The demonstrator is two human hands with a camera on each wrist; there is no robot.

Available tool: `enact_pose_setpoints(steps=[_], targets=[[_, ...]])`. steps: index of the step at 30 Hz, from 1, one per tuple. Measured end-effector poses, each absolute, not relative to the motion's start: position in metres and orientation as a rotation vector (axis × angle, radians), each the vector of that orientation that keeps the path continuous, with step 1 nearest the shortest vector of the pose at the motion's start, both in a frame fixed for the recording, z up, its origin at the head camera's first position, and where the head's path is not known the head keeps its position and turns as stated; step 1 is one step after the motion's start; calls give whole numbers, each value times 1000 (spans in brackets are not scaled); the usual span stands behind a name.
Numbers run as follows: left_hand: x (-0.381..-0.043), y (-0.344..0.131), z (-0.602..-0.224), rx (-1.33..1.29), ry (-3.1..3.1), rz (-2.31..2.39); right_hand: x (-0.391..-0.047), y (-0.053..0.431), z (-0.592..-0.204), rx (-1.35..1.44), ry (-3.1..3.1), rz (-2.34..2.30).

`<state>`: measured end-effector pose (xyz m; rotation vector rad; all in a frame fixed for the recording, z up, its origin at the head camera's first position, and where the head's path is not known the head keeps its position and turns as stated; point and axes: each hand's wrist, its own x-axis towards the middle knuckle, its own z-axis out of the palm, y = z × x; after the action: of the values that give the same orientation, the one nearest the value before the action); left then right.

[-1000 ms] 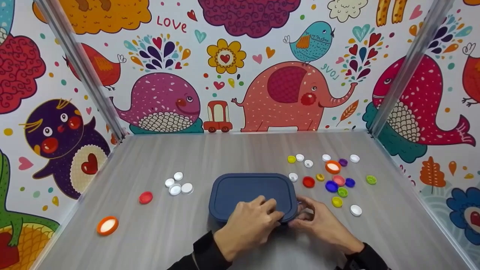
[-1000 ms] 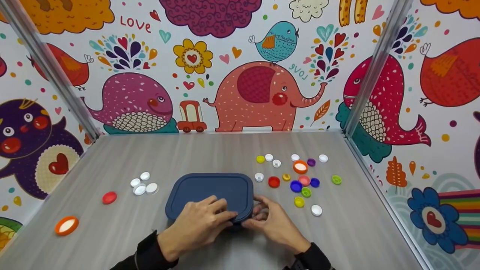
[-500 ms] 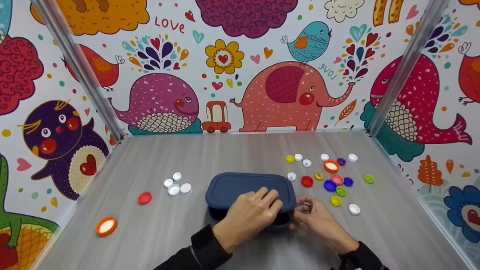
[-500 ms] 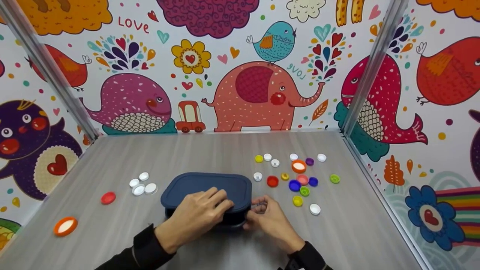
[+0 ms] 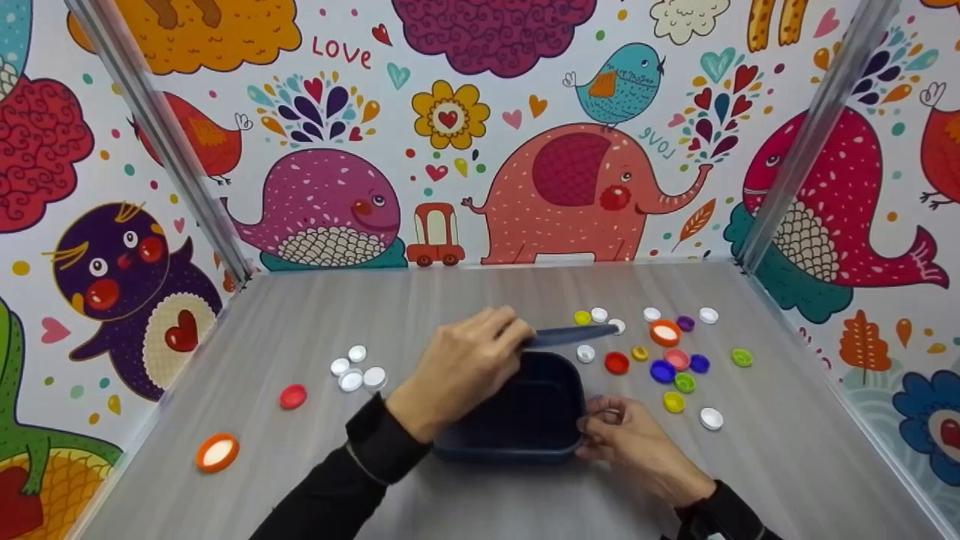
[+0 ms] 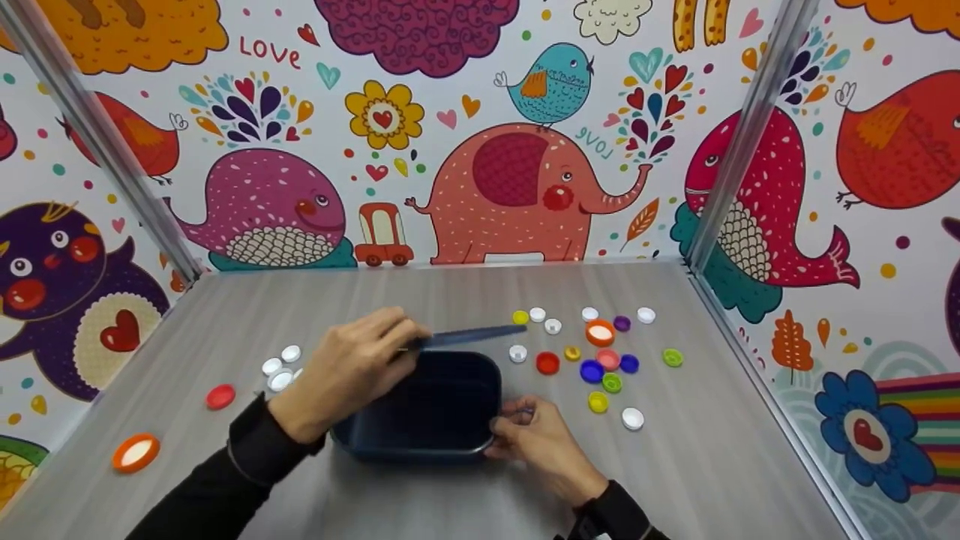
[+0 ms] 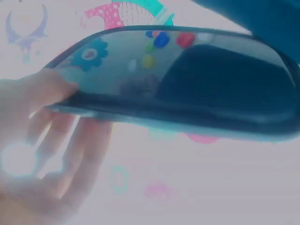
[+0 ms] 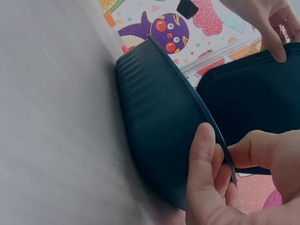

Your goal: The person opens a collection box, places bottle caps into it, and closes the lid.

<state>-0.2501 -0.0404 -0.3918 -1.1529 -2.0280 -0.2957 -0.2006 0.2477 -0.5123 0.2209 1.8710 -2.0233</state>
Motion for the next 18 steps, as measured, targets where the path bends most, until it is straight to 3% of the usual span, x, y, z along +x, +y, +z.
enact_pose_setpoints(steps=[9,18], targets=[[-314,-56,-404,-996,-2186,-763,-203,243,-513,392,1923,-1995],[-369,-85,-430,-580,-2327,-1188,-204,238,-513,386,1941,-2009]])
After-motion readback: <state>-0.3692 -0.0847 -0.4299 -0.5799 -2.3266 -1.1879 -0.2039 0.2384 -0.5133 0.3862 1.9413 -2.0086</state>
